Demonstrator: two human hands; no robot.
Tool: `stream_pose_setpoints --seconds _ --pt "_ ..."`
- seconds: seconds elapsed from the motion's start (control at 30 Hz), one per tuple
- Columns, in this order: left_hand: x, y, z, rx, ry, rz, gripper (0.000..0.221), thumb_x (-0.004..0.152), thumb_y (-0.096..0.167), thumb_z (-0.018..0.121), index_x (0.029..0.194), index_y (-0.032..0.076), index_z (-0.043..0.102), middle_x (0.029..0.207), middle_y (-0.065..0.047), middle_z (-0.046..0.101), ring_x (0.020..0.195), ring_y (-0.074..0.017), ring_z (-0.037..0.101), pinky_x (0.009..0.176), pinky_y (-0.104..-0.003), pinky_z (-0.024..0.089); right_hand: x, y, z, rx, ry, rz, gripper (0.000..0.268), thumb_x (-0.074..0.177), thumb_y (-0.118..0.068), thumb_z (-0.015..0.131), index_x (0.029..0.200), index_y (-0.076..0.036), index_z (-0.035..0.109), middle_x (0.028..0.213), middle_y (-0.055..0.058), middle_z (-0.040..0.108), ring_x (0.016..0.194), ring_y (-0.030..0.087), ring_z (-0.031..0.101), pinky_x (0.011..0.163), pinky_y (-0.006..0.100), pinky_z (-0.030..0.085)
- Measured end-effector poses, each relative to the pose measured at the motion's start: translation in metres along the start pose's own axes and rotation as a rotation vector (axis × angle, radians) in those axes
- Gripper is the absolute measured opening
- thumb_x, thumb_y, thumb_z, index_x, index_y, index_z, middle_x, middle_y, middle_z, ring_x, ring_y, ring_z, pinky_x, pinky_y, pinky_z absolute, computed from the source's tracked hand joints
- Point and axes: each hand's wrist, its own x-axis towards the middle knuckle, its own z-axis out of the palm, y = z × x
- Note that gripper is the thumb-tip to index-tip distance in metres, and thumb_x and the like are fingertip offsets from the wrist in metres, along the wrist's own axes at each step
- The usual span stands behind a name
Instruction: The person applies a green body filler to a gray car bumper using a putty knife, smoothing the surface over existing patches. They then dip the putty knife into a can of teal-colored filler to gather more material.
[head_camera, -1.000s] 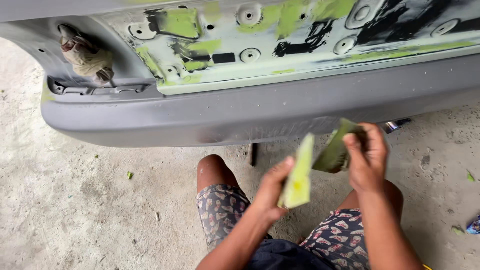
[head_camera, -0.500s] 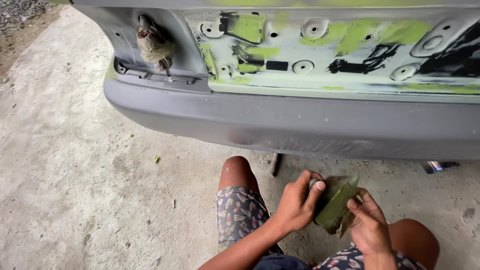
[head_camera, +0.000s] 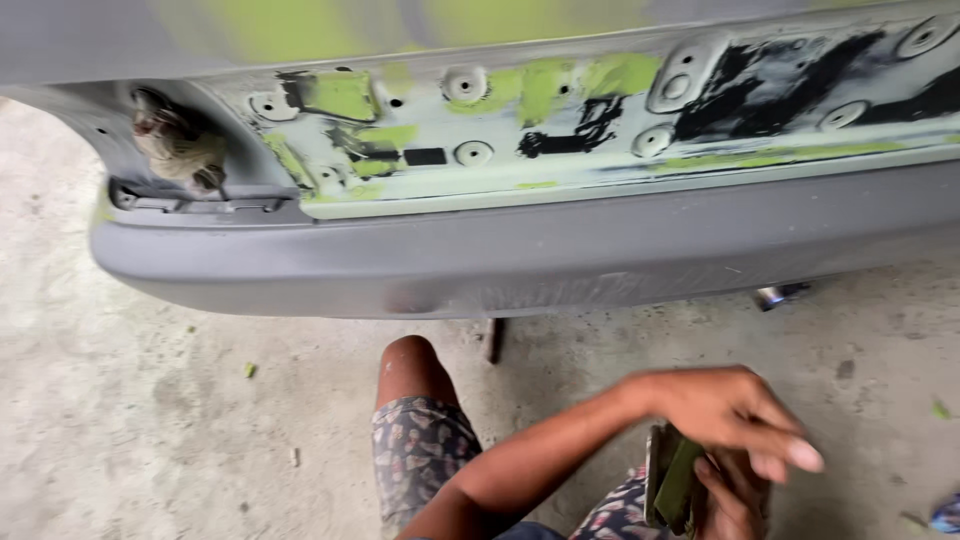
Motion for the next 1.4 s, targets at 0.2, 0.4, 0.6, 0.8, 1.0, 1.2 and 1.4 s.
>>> stream_pose_setpoints --seconds 0.2,0.4,0.6,0.8,1.0,1.2,1.4 --pt "-0.002 0.062 0.004 0.086 0.753 -0.293 0.044 0.088 0.045 0.058 0.118 0.014 0.064 0.124 -0.006 0.067 0.115 -0.0199 0.066 0.102 -0.037 0.051 -0.048 -0.089 0.056 0.059 0.305 -0.183 0.042 0.094 -0.019 0.050 0.132 0.000 0.052 0.139 0.015 0.055 0.129 0.030 0.051 0.104 0.042 0.042" --pt "-0.042 0.026 0.011 -0.391 0.486 -0.856 0.082 0.079 0.068 0.036 0.129 0.007 0.059 0.126 -0.016 0.067 0.107 -0.0307 0.067 0.089 -0.042 0.053 -0.014 -0.095 0.067 -0.114 0.094 -0.547 0.033 0.087 -0.001 0.067 0.120 0.005 0.064 0.099 0.009 0.069 0.090 0.014 0.062 0.084 0.026 0.051" --pt "-0.043 0.034 -0.002 -0.549 0.778 -0.487 0.020 0.091 0.013 0.070 0.099 -0.006 0.071 0.068 -0.021 0.069 0.048 -0.0214 0.064 0.041 -0.030 0.054 -0.027 -0.113 0.096 -0.313 0.010 -0.592 0.024 0.084 -0.001 0.072 0.108 0.002 0.071 0.084 0.010 0.071 0.079 0.011 0.063 0.075 0.029 0.056" --pt "-0.065 0.030 -0.006 -0.522 1.006 -0.545 0.017 0.090 0.010 0.067 0.084 -0.006 0.067 0.057 -0.021 0.065 0.041 -0.0263 0.064 0.035 -0.034 0.052 -0.023 -0.138 0.090 -0.096 0.068 -0.677 0.019 0.096 -0.003 0.058 0.116 -0.002 0.057 0.090 0.007 0.065 0.082 0.012 0.064 0.076 0.029 0.057" --pt "-0.038 0.048 0.024 -0.838 1.358 -0.480 0.010 0.079 -0.001 0.074 0.083 -0.008 0.068 0.071 -0.019 0.071 0.059 -0.0272 0.070 0.054 -0.038 0.057 -0.020 -0.108 0.079 0.233 0.043 -0.686 0.031 0.093 -0.001 0.053 0.123 -0.006 0.051 0.109 0.013 0.065 0.098 0.023 0.065 0.090 0.043 0.056" --pt "-0.051 0.049 0.034 -0.691 1.220 -0.424 0.037 0.086 0.008 0.074 0.061 0.016 0.048 0.059 0.005 0.044 0.054 -0.0085 0.037 0.052 -0.028 0.030 -0.046 -0.102 0.113 0.232 0.075 -0.543 0.045 0.083 -0.003 0.063 0.127 -0.004 0.057 0.117 0.013 0.066 0.110 0.027 0.062 0.093 0.047 0.053" --pt "-0.072 0.054 0.021 -0.662 1.060 -0.481 0.045 0.078 -0.006 0.081 0.075 0.017 0.042 0.052 0.009 0.030 0.047 -0.0019 0.021 0.046 -0.020 0.021 -0.055 -0.102 0.127 0.042 0.046 -0.620 0.045 0.085 -0.005 0.062 0.129 0.001 0.057 0.125 0.017 0.064 0.118 0.030 0.061 0.098 0.044 0.052"
